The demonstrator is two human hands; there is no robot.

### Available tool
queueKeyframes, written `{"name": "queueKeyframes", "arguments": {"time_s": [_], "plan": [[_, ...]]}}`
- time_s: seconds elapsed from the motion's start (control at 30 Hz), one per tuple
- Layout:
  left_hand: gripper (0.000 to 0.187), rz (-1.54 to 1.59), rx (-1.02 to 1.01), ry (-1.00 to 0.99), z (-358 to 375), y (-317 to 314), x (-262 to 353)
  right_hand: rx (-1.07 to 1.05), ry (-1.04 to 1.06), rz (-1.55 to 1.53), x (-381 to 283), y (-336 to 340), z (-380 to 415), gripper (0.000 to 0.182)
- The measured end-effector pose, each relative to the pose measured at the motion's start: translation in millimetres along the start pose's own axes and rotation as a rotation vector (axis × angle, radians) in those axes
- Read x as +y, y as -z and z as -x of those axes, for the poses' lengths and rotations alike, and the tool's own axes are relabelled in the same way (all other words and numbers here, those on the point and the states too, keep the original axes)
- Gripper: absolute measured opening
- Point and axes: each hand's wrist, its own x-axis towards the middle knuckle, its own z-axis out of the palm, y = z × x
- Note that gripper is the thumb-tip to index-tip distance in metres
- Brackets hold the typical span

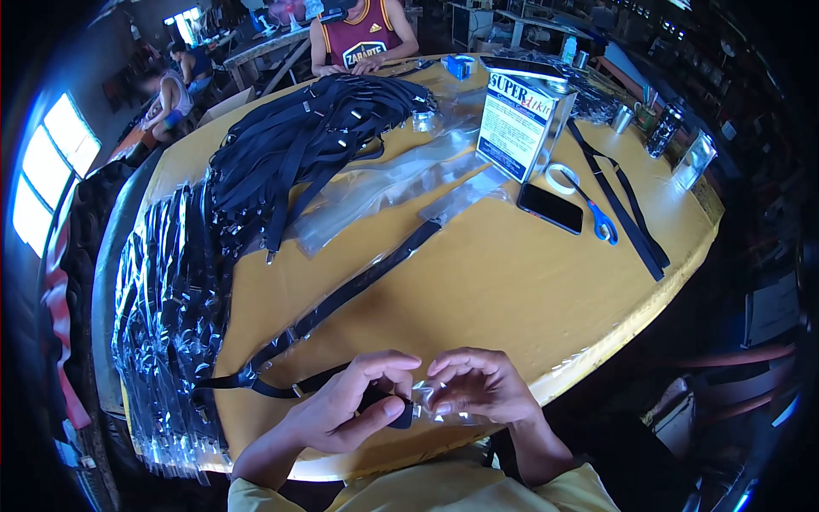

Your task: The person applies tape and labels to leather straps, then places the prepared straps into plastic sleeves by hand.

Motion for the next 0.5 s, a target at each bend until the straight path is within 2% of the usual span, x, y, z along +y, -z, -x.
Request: {"name": "queueKeyframes", "arguments": {"time_s": [0.07,0.2,0.37,0.5], "plan": [[0.047,0.047,-0.011,0.035,0,-1,-1,-0.079,0.006,-0.071,3,4,2,0.047],[0.049,0.04,0.009,-0.019,-2,-3,-6,-0.112,-0.005,-0.15,0,4,3,0.048],[0.051,-0.085,-0.004,-0.027,-6,-4,-3,-0.036,-0.03,0.018,-10,-5,2,0.051],[0.051,-0.146,0.001,-0.02,-2,-9,-9,-0.057,-0.034,0.078,-12,-12,-4,0.052]]}}
